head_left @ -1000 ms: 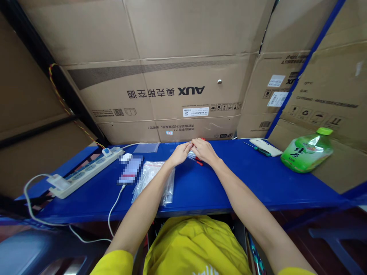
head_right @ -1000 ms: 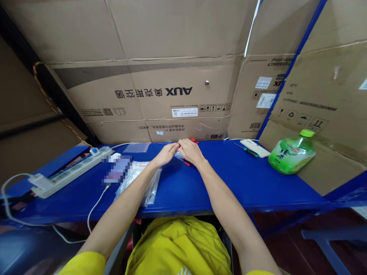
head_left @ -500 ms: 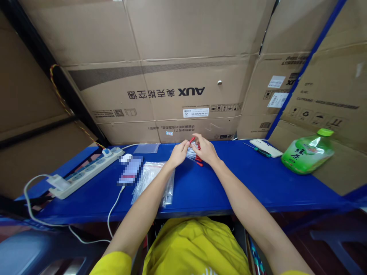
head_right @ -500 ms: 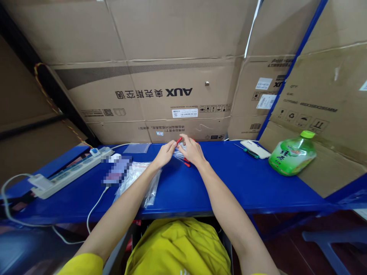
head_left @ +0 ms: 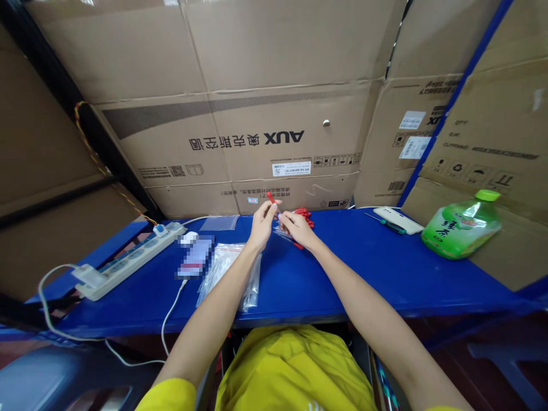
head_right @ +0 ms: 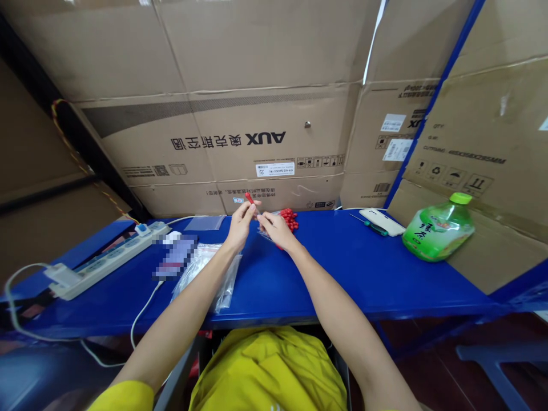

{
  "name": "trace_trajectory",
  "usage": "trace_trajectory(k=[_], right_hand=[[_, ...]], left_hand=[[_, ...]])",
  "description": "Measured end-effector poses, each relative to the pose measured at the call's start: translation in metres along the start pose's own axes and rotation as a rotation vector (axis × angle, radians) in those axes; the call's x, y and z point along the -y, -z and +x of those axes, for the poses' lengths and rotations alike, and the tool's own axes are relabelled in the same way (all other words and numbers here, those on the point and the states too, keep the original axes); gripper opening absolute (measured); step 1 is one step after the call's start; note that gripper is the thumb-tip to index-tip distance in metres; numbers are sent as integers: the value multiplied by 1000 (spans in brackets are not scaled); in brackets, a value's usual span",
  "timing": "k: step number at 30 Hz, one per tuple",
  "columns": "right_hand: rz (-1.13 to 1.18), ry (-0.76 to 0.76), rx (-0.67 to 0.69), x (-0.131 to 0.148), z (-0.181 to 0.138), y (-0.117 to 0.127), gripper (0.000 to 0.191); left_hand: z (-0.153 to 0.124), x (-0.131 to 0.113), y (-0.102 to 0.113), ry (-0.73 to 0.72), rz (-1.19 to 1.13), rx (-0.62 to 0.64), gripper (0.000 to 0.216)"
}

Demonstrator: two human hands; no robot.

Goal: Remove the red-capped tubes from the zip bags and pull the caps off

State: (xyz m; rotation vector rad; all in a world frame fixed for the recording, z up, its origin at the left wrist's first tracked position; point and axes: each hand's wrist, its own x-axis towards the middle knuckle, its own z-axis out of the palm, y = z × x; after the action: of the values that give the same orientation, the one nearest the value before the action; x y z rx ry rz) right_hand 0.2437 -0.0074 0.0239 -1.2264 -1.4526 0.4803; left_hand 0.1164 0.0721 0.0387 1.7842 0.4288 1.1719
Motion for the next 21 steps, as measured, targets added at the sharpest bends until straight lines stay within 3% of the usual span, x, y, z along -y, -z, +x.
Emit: trace_trajectory(k=[4, 10, 15, 18, 21], right_hand=[[241, -75, -121, -2, 4, 1, 51], [360, -67, -240, -1, 5, 10, 48], [37, -12, -337, -3, 3, 14, 51], [-235, 22, -317, -3, 0, 13, 55], [-359, 32, -312, -4, -1, 10, 61]], left_hand=[[2, 2, -1, 35, -121, -59, 36], [1, 1, 0, 103, -174, 51, 20], [-2, 4, -2, 65, 11, 226, 11], [-5, 3, -4, -15, 202, 252, 15], [-6, 1, -5, -64, 341, 315, 20]])
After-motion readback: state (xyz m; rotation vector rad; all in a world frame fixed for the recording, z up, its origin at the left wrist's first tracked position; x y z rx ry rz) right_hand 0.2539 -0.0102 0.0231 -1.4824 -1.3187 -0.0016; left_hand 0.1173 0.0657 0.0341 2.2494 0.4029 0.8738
